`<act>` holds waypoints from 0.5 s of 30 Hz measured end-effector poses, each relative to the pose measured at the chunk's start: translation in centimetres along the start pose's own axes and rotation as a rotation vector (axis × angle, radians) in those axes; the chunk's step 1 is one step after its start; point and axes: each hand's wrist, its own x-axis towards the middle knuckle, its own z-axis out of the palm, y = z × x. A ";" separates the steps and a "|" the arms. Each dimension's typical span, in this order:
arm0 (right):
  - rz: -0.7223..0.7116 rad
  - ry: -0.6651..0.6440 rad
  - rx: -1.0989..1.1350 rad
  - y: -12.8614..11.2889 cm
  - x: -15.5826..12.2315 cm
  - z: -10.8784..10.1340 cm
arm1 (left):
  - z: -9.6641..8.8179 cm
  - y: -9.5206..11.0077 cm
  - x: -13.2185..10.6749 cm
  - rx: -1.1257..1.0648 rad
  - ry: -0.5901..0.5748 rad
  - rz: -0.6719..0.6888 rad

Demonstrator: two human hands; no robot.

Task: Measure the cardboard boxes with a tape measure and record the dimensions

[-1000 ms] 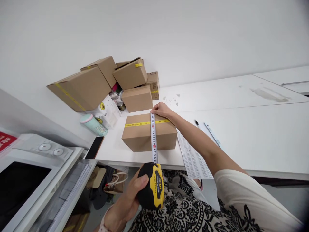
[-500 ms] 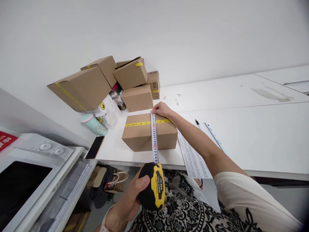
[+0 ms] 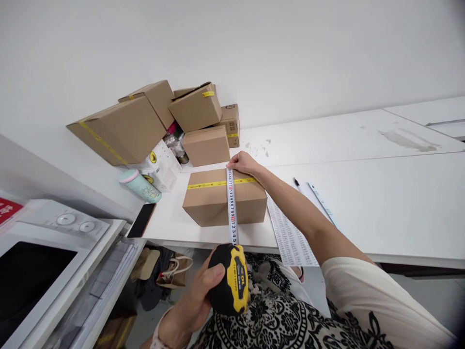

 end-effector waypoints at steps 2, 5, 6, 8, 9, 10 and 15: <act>-0.002 0.000 0.008 0.0 0.0 -0.1 | -0.1 -0.2 0.2 -0.004 0.008 0.019; -0.006 0.001 0.009 0.0 -0.1 -0.1 | 0.0 -0.3 0.2 -0.005 0.021 0.033; -0.004 0.001 0.007 0.0 -0.1 -0.1 | 0.1 -0.2 0.2 -0.006 0.021 0.027; 0.001 -0.001 0.009 0.0 -0.2 0.0 | 0.4 0.1 0.0 -0.008 0.015 0.008; 0.003 0.000 0.013 0.0 -0.2 0.1 | 0.6 0.2 -0.1 -0.008 0.011 0.003; 0.003 0.001 0.020 0.0 -0.2 0.2 | 0.7 0.3 -0.1 -0.006 0.008 0.002; -0.020 0.047 0.112 -0.5 -0.4 -0.8 | 0.5 1.0 -0.4 0.081 -0.003 0.051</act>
